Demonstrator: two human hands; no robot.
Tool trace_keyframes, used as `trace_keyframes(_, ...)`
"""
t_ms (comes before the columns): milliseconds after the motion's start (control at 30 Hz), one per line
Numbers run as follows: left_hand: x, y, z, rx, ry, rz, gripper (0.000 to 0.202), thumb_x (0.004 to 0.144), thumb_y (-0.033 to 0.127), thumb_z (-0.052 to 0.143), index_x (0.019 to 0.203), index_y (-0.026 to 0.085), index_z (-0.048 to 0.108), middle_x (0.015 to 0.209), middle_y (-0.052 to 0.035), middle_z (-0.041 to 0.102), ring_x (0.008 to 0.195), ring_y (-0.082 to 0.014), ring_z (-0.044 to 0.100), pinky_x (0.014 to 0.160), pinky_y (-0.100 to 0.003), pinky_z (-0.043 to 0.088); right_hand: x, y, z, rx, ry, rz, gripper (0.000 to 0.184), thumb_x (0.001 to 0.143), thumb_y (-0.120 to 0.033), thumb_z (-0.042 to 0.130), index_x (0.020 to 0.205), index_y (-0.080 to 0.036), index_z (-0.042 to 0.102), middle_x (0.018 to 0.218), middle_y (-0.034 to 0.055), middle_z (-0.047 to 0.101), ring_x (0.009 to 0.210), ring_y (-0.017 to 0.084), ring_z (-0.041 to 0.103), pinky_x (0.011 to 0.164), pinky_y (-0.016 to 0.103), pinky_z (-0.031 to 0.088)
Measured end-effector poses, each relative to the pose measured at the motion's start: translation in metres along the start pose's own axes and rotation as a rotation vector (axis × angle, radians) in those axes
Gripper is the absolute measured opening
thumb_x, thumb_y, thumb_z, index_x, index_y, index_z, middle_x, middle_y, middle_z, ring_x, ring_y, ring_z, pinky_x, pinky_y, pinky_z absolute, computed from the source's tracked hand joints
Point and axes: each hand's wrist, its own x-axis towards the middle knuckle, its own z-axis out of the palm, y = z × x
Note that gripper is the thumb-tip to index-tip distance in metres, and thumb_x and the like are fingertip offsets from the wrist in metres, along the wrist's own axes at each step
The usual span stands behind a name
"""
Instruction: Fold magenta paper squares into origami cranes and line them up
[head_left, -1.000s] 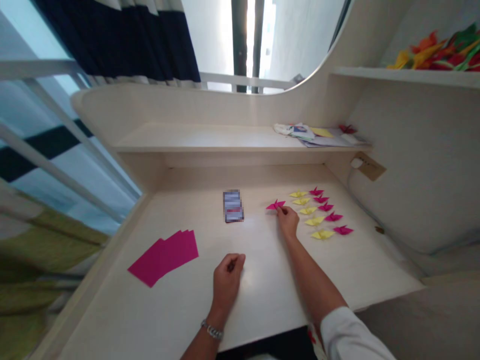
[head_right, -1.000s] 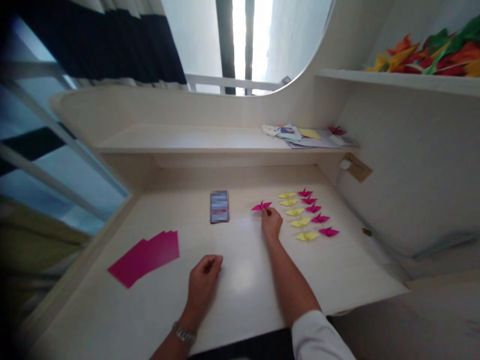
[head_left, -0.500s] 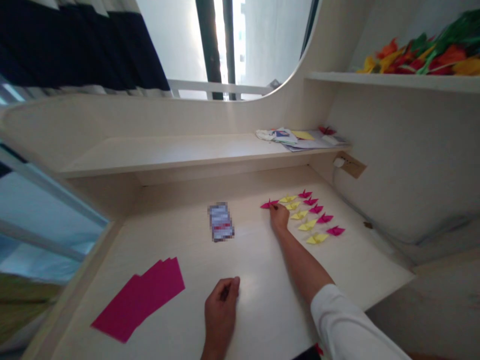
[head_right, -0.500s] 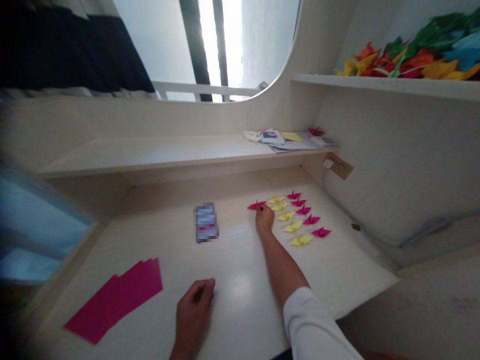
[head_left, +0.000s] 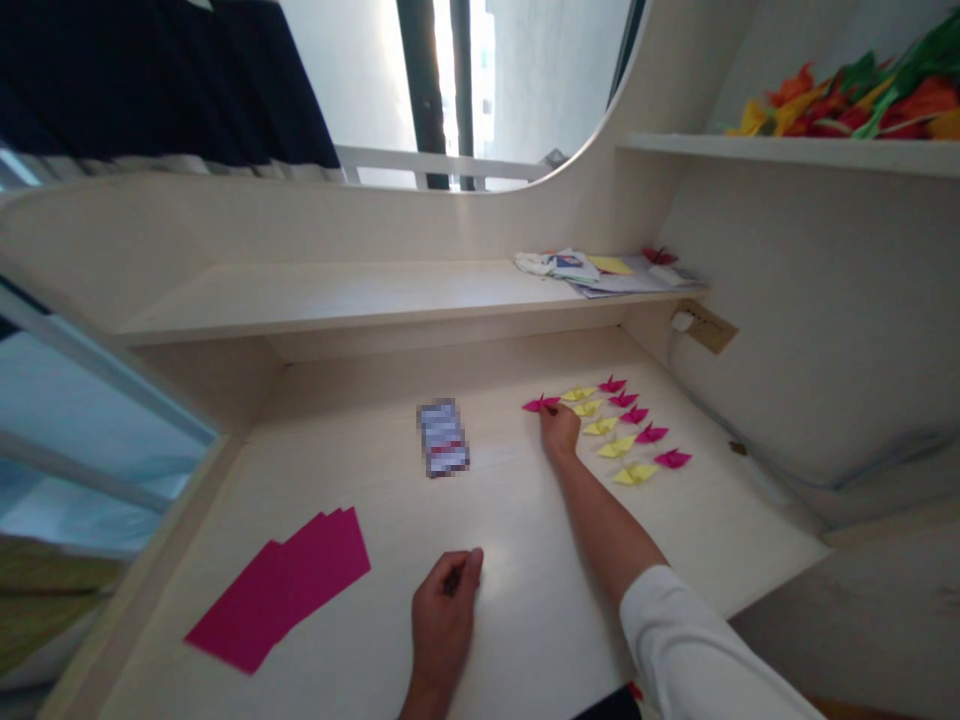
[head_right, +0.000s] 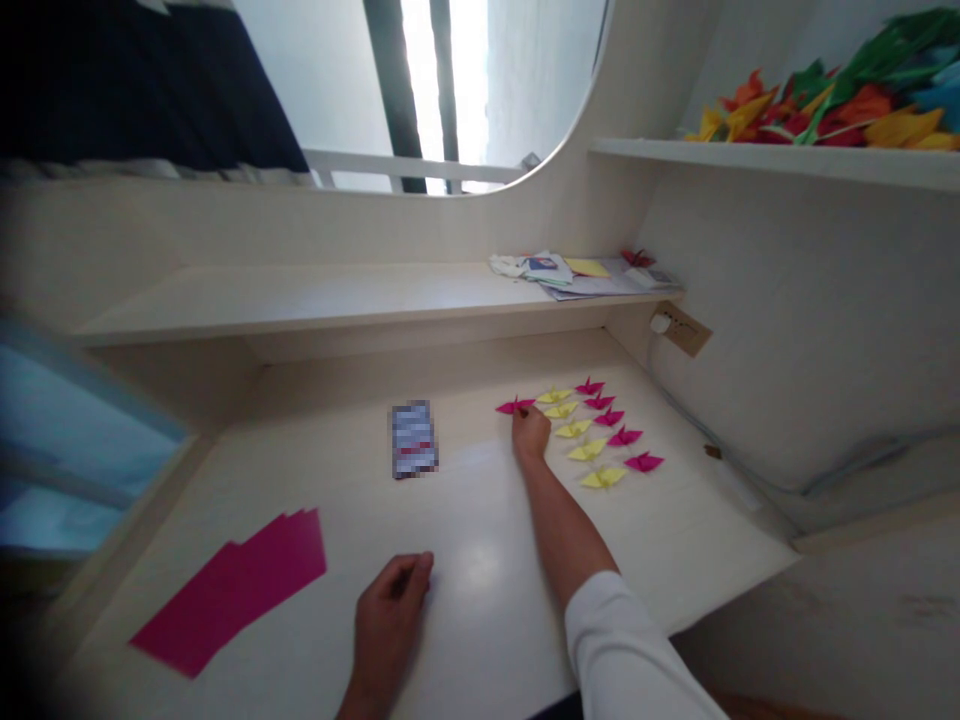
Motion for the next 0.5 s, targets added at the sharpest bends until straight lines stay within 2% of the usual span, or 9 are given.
trace_keyframes(333, -0.001, 0.002, 0.0, -0.019, 0.016, 0.006, 0.039, 0.072, 0.054, 0.063, 0.064, 0.016, 0.062, 0.054, 0.0016, 0.051, 0.053, -0.0137, 0.046, 0.051, -0.023, 0.039, -0.007, -0.007, -0.011, 0.047, 0.0, -0.012, 0.031, 0.077, -0.031, 0.05, 0.092, -0.016, 0.072, 0.088, 0.0092, 0.073, 0.082, 0.024, 0.065, 0.08, 0.033, 0.047)
trace_keyframes(433, 0.0, -0.002, 0.0, -0.041, 0.018, -0.003, 0.037, 0.074, 0.052, 0.062, 0.066, 0.015, 0.062, 0.055, 0.0014, 0.052, 0.053, -0.0127, 0.047, 0.05, -0.022, 0.038, -0.022, -0.01, -0.022, 0.079, -0.009, -0.026, 0.035, 0.077, -0.032, 0.051, 0.1, -0.013, 0.069, 0.089, 0.0103, 0.072, 0.081, 0.022, 0.065, 0.08, 0.032, 0.047)
trace_keyframes(500, 0.001, -0.006, 0.0, -0.086, 0.004, -0.024, 0.037, 0.076, 0.051, 0.06, 0.072, 0.014, 0.065, 0.056, 0.001, 0.053, 0.052, -0.0118, 0.047, 0.049, -0.022, 0.038, -0.042, -0.012, -0.032, 0.108, -0.041, -0.048, 0.037, 0.079, -0.033, 0.05, 0.104, -0.012, 0.066, 0.09, 0.0105, 0.072, 0.08, 0.021, 0.065, 0.078, 0.03, 0.047)
